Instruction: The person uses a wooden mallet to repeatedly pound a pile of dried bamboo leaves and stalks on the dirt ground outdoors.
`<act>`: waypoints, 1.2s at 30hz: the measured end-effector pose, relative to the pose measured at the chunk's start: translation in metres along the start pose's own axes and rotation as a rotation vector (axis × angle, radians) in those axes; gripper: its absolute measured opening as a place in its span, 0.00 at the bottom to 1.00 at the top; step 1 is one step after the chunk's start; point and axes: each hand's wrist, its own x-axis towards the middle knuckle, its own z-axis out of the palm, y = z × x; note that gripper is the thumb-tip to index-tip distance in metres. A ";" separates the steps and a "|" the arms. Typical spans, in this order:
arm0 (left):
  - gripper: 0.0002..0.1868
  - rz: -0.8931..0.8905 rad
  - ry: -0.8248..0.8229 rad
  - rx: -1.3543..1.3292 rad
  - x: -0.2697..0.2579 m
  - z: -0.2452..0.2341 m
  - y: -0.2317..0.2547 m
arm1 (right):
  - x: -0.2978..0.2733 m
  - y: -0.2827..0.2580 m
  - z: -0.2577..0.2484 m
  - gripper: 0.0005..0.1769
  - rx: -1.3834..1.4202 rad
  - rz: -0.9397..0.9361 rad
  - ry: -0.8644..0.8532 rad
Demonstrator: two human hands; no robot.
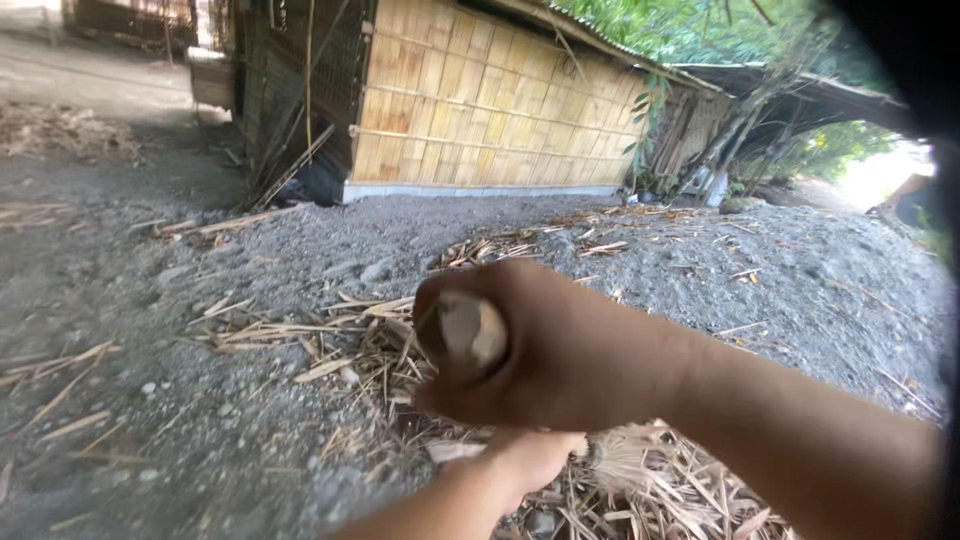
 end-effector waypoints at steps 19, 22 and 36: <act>0.08 0.011 0.550 0.424 -0.063 -0.200 0.038 | 0.033 -0.002 -0.008 0.08 0.456 -0.473 0.245; 0.07 -0.180 0.660 0.526 -0.096 -0.237 0.039 | 0.050 0.009 0.019 0.07 0.678 -0.480 0.095; 0.13 -0.376 0.180 0.271 -0.043 -0.113 -0.033 | 0.003 0.012 0.002 0.15 0.205 -0.043 -0.066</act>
